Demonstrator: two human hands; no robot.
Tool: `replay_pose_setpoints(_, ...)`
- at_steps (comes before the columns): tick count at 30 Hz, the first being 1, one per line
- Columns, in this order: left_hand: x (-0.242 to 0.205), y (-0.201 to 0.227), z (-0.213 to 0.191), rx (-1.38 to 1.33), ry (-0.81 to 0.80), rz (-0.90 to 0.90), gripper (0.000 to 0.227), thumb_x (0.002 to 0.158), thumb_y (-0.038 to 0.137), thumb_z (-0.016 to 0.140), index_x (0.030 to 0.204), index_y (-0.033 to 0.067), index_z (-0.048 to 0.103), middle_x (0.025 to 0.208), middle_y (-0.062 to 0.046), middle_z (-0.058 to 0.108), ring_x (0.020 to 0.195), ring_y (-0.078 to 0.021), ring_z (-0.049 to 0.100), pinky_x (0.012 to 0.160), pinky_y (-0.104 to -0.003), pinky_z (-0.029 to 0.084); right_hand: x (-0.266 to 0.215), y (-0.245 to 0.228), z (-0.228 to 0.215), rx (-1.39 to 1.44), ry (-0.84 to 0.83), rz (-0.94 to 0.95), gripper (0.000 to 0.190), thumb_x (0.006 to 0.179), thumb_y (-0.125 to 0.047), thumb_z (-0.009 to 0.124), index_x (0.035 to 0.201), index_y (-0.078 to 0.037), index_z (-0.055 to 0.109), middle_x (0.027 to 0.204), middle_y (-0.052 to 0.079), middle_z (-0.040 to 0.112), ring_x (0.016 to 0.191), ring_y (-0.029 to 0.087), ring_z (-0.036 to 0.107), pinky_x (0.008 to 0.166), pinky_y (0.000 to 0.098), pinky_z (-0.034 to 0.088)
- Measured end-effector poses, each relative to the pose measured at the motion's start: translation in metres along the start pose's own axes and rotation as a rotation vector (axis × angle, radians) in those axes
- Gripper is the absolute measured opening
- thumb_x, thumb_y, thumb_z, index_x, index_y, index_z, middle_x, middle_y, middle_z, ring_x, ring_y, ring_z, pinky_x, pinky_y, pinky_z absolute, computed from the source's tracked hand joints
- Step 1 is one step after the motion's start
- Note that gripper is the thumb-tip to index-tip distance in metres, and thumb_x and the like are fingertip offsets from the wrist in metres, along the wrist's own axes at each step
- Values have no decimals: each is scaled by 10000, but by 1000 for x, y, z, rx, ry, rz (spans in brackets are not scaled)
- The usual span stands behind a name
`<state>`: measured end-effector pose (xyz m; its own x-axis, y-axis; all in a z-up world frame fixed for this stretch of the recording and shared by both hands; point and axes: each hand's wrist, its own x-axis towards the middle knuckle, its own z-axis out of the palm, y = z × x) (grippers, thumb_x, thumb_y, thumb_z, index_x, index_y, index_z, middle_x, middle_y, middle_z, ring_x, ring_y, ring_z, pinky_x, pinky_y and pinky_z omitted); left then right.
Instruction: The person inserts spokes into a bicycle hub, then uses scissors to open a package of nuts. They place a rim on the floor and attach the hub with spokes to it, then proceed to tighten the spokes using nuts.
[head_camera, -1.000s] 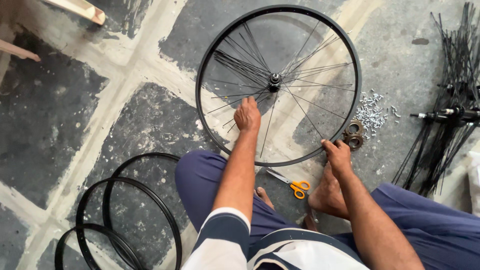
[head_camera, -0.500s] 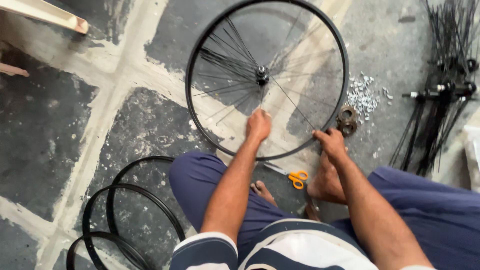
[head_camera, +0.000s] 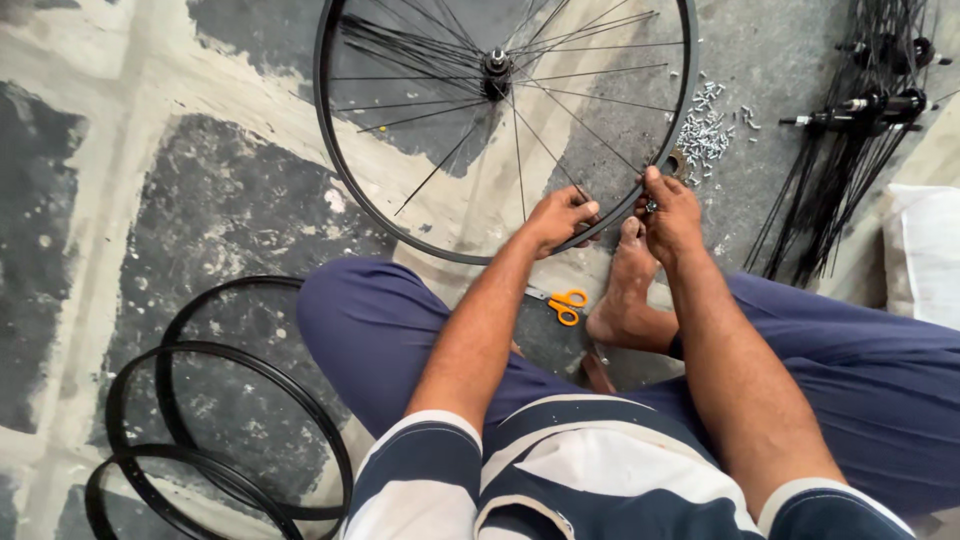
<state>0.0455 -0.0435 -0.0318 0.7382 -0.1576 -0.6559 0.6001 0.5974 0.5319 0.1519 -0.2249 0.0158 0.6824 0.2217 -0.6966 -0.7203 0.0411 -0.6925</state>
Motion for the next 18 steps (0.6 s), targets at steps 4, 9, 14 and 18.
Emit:
replay_pose_setpoints(4, 8, 0, 8, 14, 35, 89, 199, 982, 173, 672, 1005, -22, 639, 863, -126, 723, 678, -221, 709, 539, -370, 587, 7, -2, -7, 18, 3, -33, 305, 1012, -333, 728, 1037, -32, 683, 822, 7, 576, 700, 113, 526, 639, 247, 477)
replay_pose_setpoints(9, 8, 1, 16, 138, 148, 123, 179, 932, 159, 718, 940, -17, 690, 835, -111, 745, 677, -175, 708, 570, -338, 598, 8, -5, -8, 49, 4, -63, 252, 1008, -292, 725, 1065, -52, 678, 956, 26, 683, 765, 116, 571, 670, 267, 487)
replay_pose_setpoints(14, 5, 7, 16, 113, 135, 149, 183, 920, 155, 745, 954, -22, 715, 849, -99, 751, 721, -152, 701, 636, -309, 593, 8, -9, -3, 54, 14, -90, 248, 1026, -283, 728, 1084, -48, 675, 979, 32, 693, 790, 128, 595, 670, 279, 492)
replay_pose_setpoints(18, -6, 16, 26, 283, 235, 182, 214, 897, 207, 755, 935, -3, 738, 826, -85, 761, 717, -145, 708, 644, -316, 579, 6, -12, -1, 52, 29, -85, 240, 1023, -278, 729, 1082, -51, 675, 985, 39, 700, 791, 134, 609, 662, 284, 499)
